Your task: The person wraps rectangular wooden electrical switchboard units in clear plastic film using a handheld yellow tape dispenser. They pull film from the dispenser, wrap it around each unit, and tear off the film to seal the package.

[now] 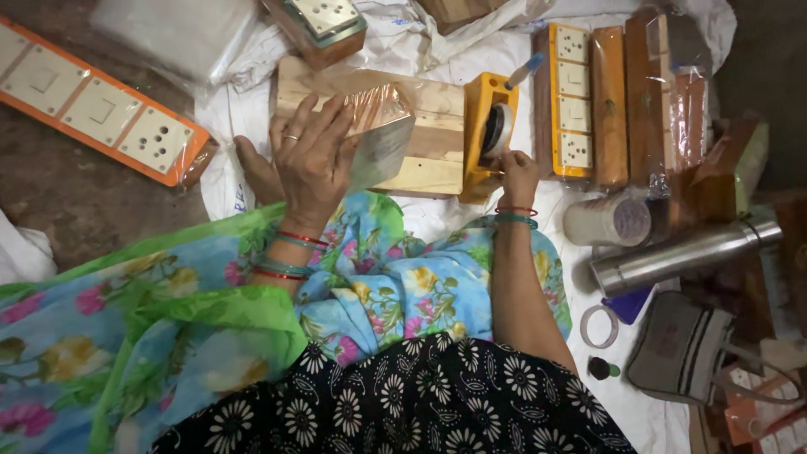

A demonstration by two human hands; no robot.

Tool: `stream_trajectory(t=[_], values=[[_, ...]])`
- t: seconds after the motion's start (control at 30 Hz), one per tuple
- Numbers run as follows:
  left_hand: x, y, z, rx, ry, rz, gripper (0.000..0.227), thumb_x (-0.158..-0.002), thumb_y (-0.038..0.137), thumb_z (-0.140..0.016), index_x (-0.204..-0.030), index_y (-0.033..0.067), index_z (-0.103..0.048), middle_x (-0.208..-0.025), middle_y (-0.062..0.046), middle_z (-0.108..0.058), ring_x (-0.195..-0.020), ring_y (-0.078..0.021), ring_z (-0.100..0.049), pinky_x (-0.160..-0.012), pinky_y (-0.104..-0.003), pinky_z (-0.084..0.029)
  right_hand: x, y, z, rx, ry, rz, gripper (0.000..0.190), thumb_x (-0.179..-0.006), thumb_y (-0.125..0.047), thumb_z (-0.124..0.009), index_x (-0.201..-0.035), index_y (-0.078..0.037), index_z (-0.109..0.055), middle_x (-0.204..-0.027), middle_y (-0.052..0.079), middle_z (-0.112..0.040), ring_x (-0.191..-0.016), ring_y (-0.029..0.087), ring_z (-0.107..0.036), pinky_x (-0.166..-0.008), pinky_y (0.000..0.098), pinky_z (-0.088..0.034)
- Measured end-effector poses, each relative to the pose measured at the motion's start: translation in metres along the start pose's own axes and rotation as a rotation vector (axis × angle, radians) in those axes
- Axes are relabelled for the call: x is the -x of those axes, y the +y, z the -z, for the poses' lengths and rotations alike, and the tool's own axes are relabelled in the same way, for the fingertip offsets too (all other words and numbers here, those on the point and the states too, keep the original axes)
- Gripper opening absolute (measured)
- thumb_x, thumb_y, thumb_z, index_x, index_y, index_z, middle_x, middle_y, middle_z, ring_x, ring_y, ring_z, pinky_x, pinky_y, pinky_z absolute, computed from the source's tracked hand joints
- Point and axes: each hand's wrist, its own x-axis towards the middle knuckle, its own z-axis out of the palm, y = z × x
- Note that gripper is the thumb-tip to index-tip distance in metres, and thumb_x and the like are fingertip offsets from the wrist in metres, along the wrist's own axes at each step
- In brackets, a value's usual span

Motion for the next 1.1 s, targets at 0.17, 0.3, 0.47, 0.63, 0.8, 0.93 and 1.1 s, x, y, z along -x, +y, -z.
stream_trajectory(t=[0.17, 0.3, 0.47, 0.63, 0.8, 0.93, 1.1], values=[[0.001, 0.003, 0.003, -0.029, -0.006, -0.015, 0.03, -0.107, 0.028, -0.067, -0.129, 0.0084, -0.074, -0.134, -0.008, -0.071, -0.137, -0.0335, -0.056, -0.115, -0.049, -0.034, 0.018, -0.029, -0.012, 0.017, 0.043, 0.099, 0.006, -0.091, -0.008, -0.069, -0.087, -0.003, -0.07, -0.075, 0.001, -0.068, -0.066, 0.011, -0.062, -0.058, 0.0273, -0.051], [-0.002, 0.003, 0.004, -0.05, -0.019, -0.024, 0.03, -0.108, 0.028, -0.066, -0.128, 0.0077, -0.074, -0.135, -0.007, -0.071, -0.137, -0.0322, -0.056, -0.115, -0.049, -0.034, 0.051, -0.051, -0.008, -0.104, 0.136, 0.291, 0.004, -0.093, -0.003, -0.07, -0.09, -0.002, -0.071, -0.082, 0.004, -0.067, -0.075, 0.013, -0.062, -0.066, 0.0299, -0.049], [0.0, -0.001, 0.004, -0.053, -0.025, -0.029, 0.029, -0.107, 0.027, -0.067, -0.126, 0.0076, -0.075, -0.137, -0.007, -0.069, -0.138, -0.0323, -0.055, -0.115, -0.051, -0.033, 0.096, -0.018, 0.017, 0.494, 0.182, 0.345, 0.004, -0.086, -0.007, -0.067, -0.084, -0.005, -0.064, -0.074, 0.005, -0.057, -0.067, 0.018, -0.055, -0.059, 0.0342, -0.048], [-0.001, -0.002, 0.001, -0.057, -0.018, -0.052, 0.028, -0.107, 0.027, -0.067, -0.126, 0.0083, -0.074, -0.137, -0.007, -0.07, -0.138, -0.0327, -0.055, -0.116, -0.053, -0.034, 0.065, 0.029, 0.011, -0.564, 0.166, -0.56, 0.012, -0.09, -0.01, -0.064, -0.08, -0.007, -0.058, -0.064, 0.002, -0.047, -0.054, 0.015, -0.046, -0.054, 0.0346, -0.044], [0.006, -0.001, 0.003, -0.007, -0.015, -0.067, 0.027, -0.107, 0.026, -0.065, -0.123, 0.0058, -0.074, -0.136, -0.011, -0.069, -0.135, -0.0349, -0.057, -0.113, -0.051, -0.038, 0.077, 0.033, -0.006, -0.376, -0.151, -0.501, 0.007, -0.087, -0.002, -0.064, -0.092, -0.006, -0.061, -0.071, 0.002, -0.053, -0.06, 0.015, -0.05, -0.058, 0.034, -0.047], [0.0, 0.009, 0.008, 0.209, -0.031, 0.001, 0.026, -0.106, 0.022, -0.063, -0.122, 0.0032, -0.072, -0.135, -0.014, -0.068, -0.129, -0.0333, -0.062, -0.112, -0.046, -0.044, 0.105, -0.058, -0.041, -0.537, -0.058, -0.194, 0.004, -0.094, -0.006, -0.062, -0.096, -0.003, -0.064, -0.076, 0.003, -0.062, -0.063, 0.015, -0.059, -0.059, 0.0302, -0.048], [0.005, 0.02, 0.002, 0.335, 0.059, 0.125, 0.02, -0.098, 0.012, -0.065, -0.114, 0.0053, -0.074, -0.128, -0.012, -0.071, -0.122, -0.0314, -0.066, -0.108, -0.043, -0.049, 0.16, -0.218, -0.079, -0.33, -0.203, 0.189, 0.009, -0.103, -0.012, -0.065, -0.102, -0.003, -0.068, -0.081, -0.001, -0.061, -0.069, 0.006, -0.053, -0.063, 0.0212, -0.043]])
